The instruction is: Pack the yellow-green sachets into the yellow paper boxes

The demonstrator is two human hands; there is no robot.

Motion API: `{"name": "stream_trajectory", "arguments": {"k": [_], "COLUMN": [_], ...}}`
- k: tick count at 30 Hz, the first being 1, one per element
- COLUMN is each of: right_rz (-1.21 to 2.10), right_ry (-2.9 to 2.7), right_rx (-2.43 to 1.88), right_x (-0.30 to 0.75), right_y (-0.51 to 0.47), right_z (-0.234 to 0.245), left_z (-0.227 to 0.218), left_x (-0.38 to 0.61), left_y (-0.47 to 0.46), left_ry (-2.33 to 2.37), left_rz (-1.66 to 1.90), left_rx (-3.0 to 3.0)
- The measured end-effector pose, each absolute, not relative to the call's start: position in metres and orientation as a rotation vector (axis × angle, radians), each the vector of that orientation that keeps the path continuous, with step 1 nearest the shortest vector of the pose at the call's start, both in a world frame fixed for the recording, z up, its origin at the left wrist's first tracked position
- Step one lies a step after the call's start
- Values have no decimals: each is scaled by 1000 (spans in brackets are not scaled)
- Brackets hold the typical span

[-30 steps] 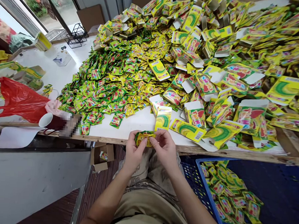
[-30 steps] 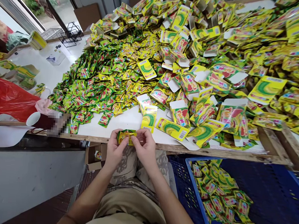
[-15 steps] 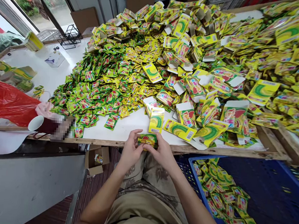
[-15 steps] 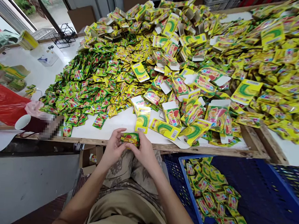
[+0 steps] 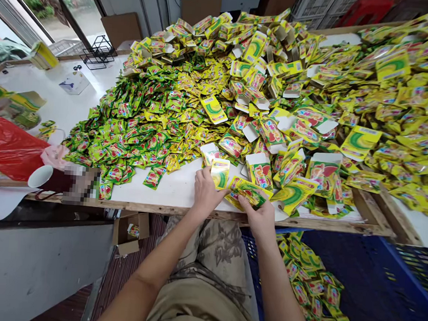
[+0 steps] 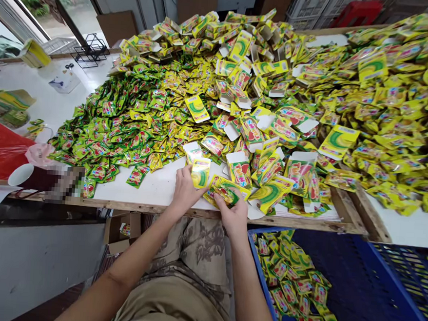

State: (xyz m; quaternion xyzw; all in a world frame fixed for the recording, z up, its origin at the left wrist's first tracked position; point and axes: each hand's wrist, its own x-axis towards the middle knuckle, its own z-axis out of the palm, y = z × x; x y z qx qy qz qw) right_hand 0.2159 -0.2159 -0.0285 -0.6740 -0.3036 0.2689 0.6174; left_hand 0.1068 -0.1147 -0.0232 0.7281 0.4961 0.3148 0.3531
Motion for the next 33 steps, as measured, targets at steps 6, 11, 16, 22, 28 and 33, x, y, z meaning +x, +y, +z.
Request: {"name": "stream_trajectory", "arguments": {"k": [6,11,16,22,28,33], "right_rz": [629,596,523,575,572,776], "right_ry": [-587,-506,-737,-1256,-1457,-1529], "right_rx": [-1516,-1414,-1410,-1535,-1654,-1752], "right_x": [221,212,192,187,193,198], "right_y": [-218,-208,-192,-194,-200,-195], "right_z": [-39,-33,2,22,28,29], "left_z": [-21,-4,11,12,11,2], "left_x": [79,21,2,0,5,3], "left_y": [-104,-109,-136,-146,-148,-154], "left_ry": [1273,923,800,894,1032,1047], "left_rz": [887,729,689,867,994,987], "left_rx": [1823,1265,889,782,740,836]}}
